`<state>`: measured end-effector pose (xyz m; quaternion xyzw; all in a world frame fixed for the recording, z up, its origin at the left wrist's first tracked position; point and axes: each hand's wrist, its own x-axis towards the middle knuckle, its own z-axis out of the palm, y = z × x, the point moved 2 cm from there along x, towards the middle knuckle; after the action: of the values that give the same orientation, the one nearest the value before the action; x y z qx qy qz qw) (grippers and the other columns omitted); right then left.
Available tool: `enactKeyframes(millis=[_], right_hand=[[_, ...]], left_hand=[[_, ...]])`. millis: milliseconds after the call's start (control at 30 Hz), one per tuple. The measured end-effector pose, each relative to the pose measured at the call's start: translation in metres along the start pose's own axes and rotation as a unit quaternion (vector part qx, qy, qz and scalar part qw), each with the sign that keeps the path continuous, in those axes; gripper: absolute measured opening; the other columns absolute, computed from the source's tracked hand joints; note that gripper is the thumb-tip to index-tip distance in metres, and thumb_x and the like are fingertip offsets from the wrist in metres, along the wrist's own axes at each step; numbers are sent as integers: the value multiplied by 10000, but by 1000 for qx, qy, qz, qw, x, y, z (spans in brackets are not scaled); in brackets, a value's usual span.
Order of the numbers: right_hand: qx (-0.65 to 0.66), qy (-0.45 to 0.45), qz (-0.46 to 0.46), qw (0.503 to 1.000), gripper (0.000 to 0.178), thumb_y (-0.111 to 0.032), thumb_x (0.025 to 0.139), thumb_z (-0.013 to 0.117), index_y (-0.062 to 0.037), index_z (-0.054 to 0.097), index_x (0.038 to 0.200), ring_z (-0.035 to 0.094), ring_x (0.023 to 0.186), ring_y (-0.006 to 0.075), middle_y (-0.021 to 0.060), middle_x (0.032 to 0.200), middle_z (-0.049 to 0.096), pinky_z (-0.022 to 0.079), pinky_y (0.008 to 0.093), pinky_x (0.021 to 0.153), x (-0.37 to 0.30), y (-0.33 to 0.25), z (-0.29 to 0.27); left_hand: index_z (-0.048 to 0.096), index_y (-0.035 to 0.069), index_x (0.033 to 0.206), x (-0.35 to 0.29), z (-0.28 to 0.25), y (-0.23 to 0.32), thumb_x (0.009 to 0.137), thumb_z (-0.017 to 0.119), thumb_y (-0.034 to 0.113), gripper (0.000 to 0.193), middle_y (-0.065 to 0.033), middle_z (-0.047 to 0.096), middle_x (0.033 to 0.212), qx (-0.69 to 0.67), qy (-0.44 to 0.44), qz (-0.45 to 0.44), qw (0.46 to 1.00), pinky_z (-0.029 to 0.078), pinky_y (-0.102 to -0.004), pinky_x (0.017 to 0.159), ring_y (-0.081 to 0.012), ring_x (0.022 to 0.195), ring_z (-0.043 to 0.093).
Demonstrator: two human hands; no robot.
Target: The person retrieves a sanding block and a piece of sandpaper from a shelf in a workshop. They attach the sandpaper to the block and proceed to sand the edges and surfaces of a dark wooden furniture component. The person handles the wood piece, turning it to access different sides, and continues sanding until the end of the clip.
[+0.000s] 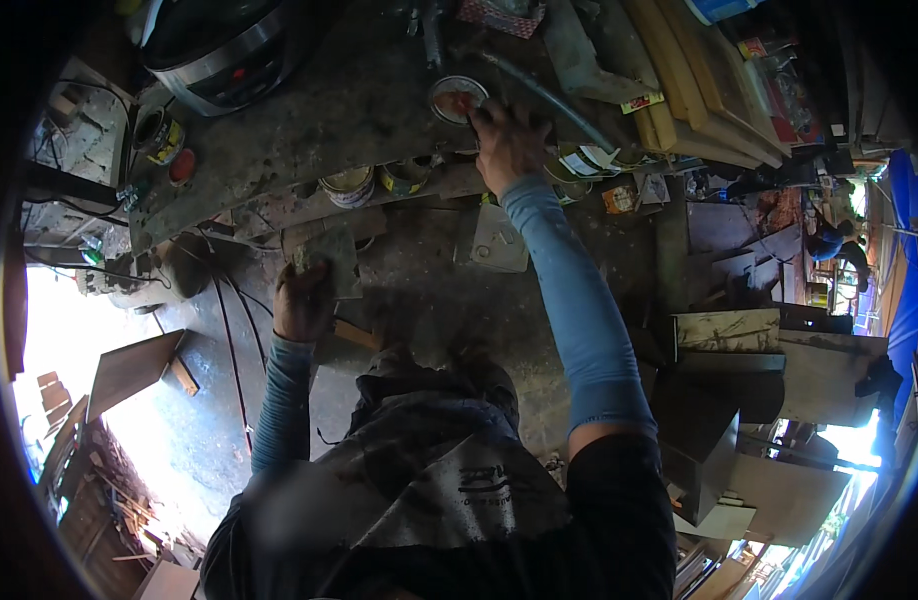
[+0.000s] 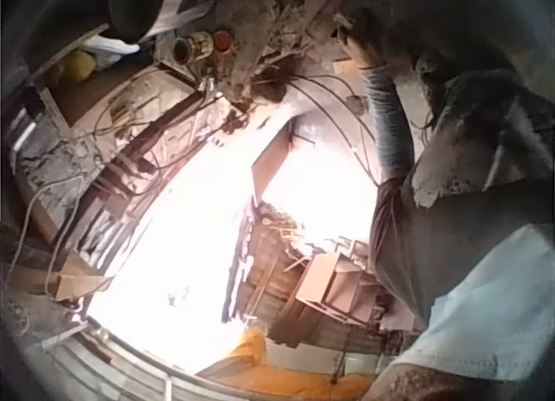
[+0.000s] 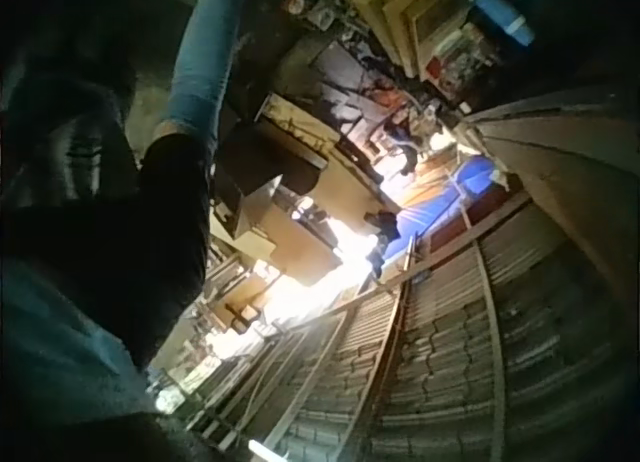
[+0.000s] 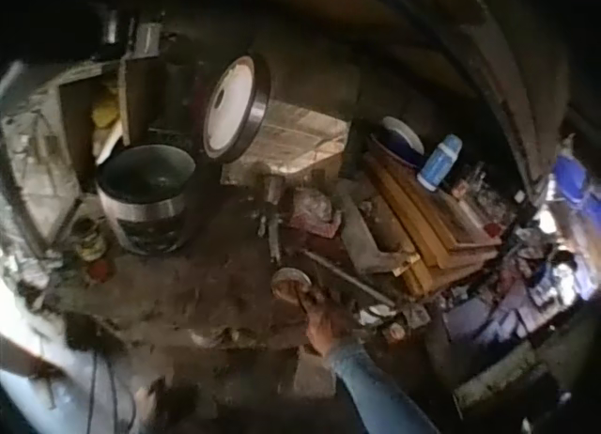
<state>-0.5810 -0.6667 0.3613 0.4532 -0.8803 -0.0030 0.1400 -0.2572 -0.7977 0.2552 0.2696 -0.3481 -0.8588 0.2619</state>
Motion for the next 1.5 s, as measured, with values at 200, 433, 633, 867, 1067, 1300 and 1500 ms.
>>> enactKeyframes(millis=[200, 433, 633, 867, 1067, 1300, 1500], right_hand=[[-2, 7, 16, 1000, 627, -44, 702, 715, -276, 640, 1279, 551, 1142, 252, -25, 1252, 580, 361, 678, 1001, 8, 6, 14], [220, 15, -83, 972, 508, -23, 762, 615, -154, 668, 1250, 586, 1170, 294, 45, 1264, 647, 483, 341, 986, 0, 34, -19], [502, -50, -126, 854, 633, 42, 694, 627, -111, 624, 1309, 550, 1202, 291, 108, 1283, 610, 462, 405, 1028, -84, -27, -83], [115, -90, -138, 980, 716, -63, 614, 749, -175, 634, 1312, 485, 1197, 285, 50, 1346, 537, 388, 493, 1056, -150, -43, -125], [110, -64, -97, 987, 656, -80, 594, 754, -157, 664, 1240, 501, 1155, 260, 12, 1274, 562, 386, 520, 1017, -197, -16, -122], [168, 18, -11, 986, 697, -90, 569, 772, -171, 660, 1253, 502, 1137, 270, 7, 1267, 553, 402, 527, 951, -268, 25, -139], [103, -30, 39, 993, 678, -250, 683, 767, -222, 601, 1340, 459, 1214, 280, -14, 1351, 498, 417, 660, 930, -367, 80, -155]], left_hand=[[668, 23, 1097, -2, -24, 2, 828, 668, 32, 270, -170, 691, 959, 43, 23, 7, 999, 547, -410, 808, -354, 923, 680], [631, -3, 1095, 1, 16, 18, 863, 658, 9, 234, -80, 684, 1006, 29, 20, 11, 999, 574, -320, 748, -191, 878, 681], [641, -32, 1068, 8, 79, 27, 860, 675, 21, 218, -92, 688, 996, -10, 4, -17, 1000, 578, -334, 771, -206, 883, 690], [663, -59, 1052, 14, 124, 10, 837, 682, 12, 228, -95, 693, 1000, 14, -96, -65, 993, 587, -336, 789, -220, 930, 693], [731, 17, 1040, 5, 154, -28, 799, 672, -53, 258, -127, 696, 1018, 270, -203, 94, 937, 590, -326, 807, -239, 923, 706], [753, 78, 1038, -32, 199, -74, 810, 657, -108, 309, -139, 695, 1022, 295, -230, 87, 923, 584, -318, 815, -229, 922, 704], [737, 30, 1040, -109, 262, -102, 816, 656, -120, 282, -136, 697, 1040, 469, -313, 366, 741, 561, -335, 848, -239, 934, 702]])
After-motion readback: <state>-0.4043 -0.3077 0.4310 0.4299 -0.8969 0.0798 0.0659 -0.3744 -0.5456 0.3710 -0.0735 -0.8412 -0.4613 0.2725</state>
